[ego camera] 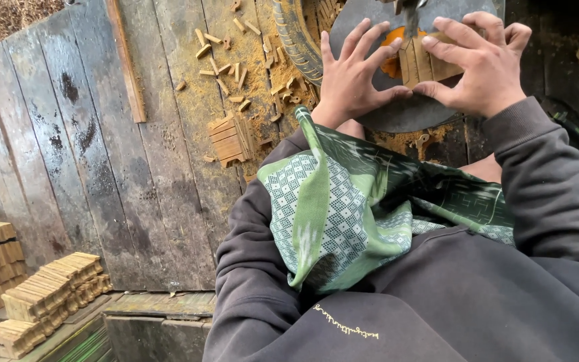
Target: Cutting small wooden blocks into smaller pieces using a circular saw blade
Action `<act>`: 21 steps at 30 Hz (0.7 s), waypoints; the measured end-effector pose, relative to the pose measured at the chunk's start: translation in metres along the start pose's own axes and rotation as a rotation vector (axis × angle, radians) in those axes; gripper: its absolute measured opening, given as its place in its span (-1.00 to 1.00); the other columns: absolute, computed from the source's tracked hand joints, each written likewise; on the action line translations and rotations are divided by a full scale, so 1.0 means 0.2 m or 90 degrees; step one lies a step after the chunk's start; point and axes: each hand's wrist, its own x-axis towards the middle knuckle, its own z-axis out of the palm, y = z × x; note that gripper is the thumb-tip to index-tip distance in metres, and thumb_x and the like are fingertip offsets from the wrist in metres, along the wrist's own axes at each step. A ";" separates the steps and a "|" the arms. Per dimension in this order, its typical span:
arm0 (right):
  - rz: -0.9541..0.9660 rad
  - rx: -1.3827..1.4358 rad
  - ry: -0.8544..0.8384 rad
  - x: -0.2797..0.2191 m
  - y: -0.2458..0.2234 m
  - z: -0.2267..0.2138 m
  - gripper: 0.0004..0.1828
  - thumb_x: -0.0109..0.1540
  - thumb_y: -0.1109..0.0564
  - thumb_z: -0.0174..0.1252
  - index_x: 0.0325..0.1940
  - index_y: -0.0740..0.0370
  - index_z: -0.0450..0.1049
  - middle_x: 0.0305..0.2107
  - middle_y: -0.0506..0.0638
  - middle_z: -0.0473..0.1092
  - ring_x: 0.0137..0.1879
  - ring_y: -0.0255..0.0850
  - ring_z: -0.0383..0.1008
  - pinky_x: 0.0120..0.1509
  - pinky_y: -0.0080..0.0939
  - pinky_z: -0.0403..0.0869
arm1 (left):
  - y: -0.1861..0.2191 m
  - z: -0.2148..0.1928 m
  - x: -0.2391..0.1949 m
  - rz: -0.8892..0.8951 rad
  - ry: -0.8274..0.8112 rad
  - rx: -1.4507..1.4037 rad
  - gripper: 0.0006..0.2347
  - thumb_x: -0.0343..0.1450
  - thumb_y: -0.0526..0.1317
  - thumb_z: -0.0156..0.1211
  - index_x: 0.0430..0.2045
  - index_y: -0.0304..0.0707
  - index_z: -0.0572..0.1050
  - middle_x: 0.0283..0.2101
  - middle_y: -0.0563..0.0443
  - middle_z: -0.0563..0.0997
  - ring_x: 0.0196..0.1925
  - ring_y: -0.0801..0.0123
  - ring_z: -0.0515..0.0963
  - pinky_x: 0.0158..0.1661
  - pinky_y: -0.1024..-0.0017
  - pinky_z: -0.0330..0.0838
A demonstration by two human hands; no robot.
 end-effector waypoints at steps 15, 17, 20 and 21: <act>-0.017 0.029 -0.014 0.02 0.05 0.04 -0.27 0.28 -0.46 0.30 0.34 0.00 0.68 0.43 -0.04 0.48 0.54 0.04 0.20 0.38 0.20 0.04 | 0.00 0.00 0.01 -0.021 -0.008 -0.002 -0.28 0.33 0.58 0.15 0.33 0.39 0.34 0.46 0.32 0.14 0.54 0.35 -0.04 0.35 -0.56 -0.18; -0.022 0.029 -0.005 0.03 0.05 0.05 -0.28 0.27 -0.46 0.31 0.34 -0.01 0.68 0.43 -0.04 0.48 0.53 0.05 0.22 0.37 0.18 0.07 | 0.01 0.00 0.01 -0.024 0.004 -0.013 -0.29 0.32 0.57 0.18 0.30 0.40 0.37 0.45 0.33 0.16 0.54 0.36 -0.02 0.35 -0.57 -0.17; -0.023 0.035 -0.009 0.04 0.06 0.05 -0.25 0.23 -0.45 0.33 0.36 0.00 0.67 0.42 -0.05 0.47 0.53 0.02 0.19 0.31 0.19 0.12 | 0.01 -0.01 0.01 -0.031 -0.012 -0.020 -0.27 0.31 0.59 0.14 0.31 0.37 0.36 0.46 0.34 0.14 0.55 0.36 -0.05 0.36 -0.56 -0.20; -0.024 0.027 -0.005 0.04 0.06 0.05 -0.24 0.22 -0.45 0.33 0.36 -0.01 0.67 0.42 -0.07 0.47 0.53 0.01 0.20 0.31 0.18 0.14 | 0.01 -0.01 0.01 -0.031 -0.012 -0.023 -0.27 0.31 0.58 0.16 0.31 0.37 0.36 0.46 0.34 0.14 0.55 0.36 -0.04 0.36 -0.57 -0.20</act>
